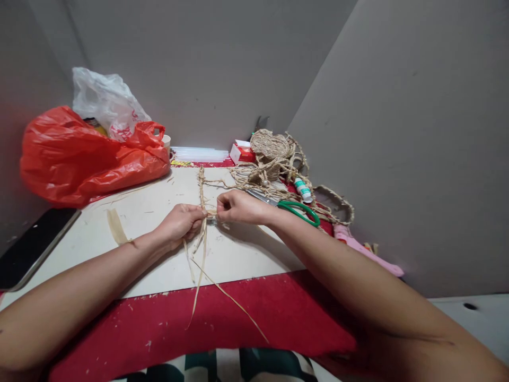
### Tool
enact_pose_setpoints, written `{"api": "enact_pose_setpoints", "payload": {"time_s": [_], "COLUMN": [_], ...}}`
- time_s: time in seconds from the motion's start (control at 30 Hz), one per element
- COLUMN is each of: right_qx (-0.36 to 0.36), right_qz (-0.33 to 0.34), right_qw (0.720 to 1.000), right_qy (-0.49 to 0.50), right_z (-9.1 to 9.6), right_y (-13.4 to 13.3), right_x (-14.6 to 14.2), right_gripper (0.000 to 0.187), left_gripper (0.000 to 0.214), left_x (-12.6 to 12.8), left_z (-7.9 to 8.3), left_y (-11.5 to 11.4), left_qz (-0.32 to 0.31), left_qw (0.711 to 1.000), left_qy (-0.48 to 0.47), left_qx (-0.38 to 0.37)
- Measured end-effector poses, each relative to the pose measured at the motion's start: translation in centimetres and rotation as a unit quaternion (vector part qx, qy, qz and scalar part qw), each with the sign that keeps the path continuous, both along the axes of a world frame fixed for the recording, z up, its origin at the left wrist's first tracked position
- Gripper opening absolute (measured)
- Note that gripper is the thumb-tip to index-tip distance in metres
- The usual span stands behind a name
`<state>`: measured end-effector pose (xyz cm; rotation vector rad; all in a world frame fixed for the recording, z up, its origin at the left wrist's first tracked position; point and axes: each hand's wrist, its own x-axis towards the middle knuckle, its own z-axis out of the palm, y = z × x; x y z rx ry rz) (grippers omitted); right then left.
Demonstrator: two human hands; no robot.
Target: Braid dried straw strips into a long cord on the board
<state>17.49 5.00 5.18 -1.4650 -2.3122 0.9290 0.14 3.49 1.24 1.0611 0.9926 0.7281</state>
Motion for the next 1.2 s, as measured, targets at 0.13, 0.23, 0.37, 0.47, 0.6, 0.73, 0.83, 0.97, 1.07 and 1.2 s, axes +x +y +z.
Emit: {"api": "enact_pose_setpoints", "payload": {"time_s": [0.13,0.23,0.37,0.47,0.6,0.73,0.83,0.97,1.07,1.2], "right_qx": [0.032,0.04,0.067,0.102,0.121,0.034,0.045,0.039,-0.043,-0.132], "right_qz": [-0.008,-0.014,-0.007,-0.005,-0.005,0.044,0.079,0.116,0.149,0.171], "right_qw": [0.999,0.999,0.997,0.994,0.992,0.998,0.995,0.99,0.987,0.976], "right_qy": [0.006,0.018,0.028,0.03,0.046,0.009,-0.051,-0.075,-0.039,-0.007], "right_z": [-0.4,-0.8,-1.6,-2.0,-1.9,-0.8,0.0,0.5,0.3,0.0], "right_y": [0.0,0.0,-0.1,-0.2,-0.4,-0.5,-0.5,0.1,1.1,1.9], "right_x": [-0.1,0.0,-0.1,-0.2,0.0,0.4,0.3,-0.2,-0.3,-0.2], "right_gripper": [0.011,0.016,0.016,0.016,0.018,0.036,0.03,0.019,0.018,0.021], "left_gripper": [0.03,0.029,0.03,0.027,0.024,0.028,0.026,0.027,0.029,0.029], "left_x": [0.0,0.0,0.0,0.2,0.2,0.2,0.2,0.1,0.0,-0.1], "left_z": [-0.2,-0.4,-0.3,-0.1,0.0,-0.2,-0.4,-0.5,-0.4,-0.2], "left_y": [0.0,0.0,-0.1,-0.1,-0.2,-0.1,0.0,0.2,0.3,0.4], "left_qz": [0.002,0.003,0.001,0.009,0.025,0.023,0.016,0.008,-0.001,-0.01], "left_qw": [0.999,0.999,0.998,0.997,0.995,0.995,0.996,0.997,0.997,0.995], "left_qy": [0.029,0.043,0.051,0.063,0.076,0.078,0.071,0.058,0.059,0.073], "left_qx": [0.028,0.033,0.036,0.035,0.054,0.061,0.058,0.052,0.053,0.064]}}
